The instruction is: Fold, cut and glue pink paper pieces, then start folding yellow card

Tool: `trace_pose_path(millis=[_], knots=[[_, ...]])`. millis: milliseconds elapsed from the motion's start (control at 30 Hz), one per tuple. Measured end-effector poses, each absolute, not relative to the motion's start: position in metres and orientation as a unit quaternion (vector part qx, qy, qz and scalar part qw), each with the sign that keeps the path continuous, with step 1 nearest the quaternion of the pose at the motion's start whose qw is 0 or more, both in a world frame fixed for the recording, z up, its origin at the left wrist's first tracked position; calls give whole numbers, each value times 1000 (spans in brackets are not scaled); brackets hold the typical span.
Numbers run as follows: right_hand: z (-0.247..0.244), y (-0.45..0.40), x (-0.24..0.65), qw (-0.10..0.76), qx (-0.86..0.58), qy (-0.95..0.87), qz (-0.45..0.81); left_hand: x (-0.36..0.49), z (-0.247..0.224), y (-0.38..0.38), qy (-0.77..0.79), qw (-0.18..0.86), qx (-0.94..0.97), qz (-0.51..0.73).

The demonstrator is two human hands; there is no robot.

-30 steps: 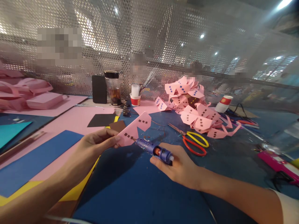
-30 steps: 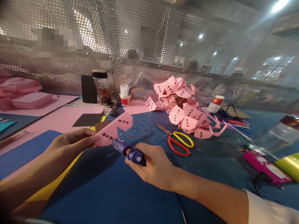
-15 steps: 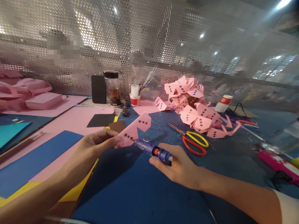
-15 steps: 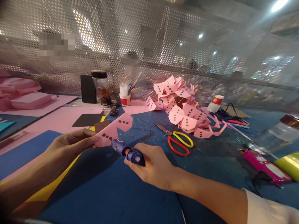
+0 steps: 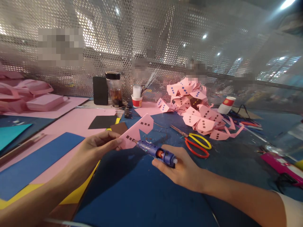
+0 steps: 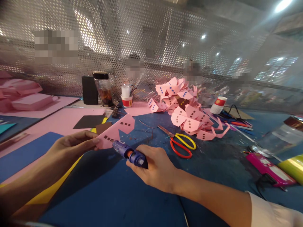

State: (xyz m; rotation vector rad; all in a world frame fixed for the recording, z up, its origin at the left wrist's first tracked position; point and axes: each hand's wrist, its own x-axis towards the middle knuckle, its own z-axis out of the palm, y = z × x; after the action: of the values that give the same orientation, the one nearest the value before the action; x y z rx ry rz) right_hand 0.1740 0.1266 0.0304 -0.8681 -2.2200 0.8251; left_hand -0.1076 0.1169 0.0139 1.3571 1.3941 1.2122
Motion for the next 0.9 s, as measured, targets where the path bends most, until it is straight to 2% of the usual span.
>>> trace_pose_path(millis=[900], knots=[[26, 128, 174, 305, -321, -848, 292, -109, 10, 116, 541, 445, 547, 459]])
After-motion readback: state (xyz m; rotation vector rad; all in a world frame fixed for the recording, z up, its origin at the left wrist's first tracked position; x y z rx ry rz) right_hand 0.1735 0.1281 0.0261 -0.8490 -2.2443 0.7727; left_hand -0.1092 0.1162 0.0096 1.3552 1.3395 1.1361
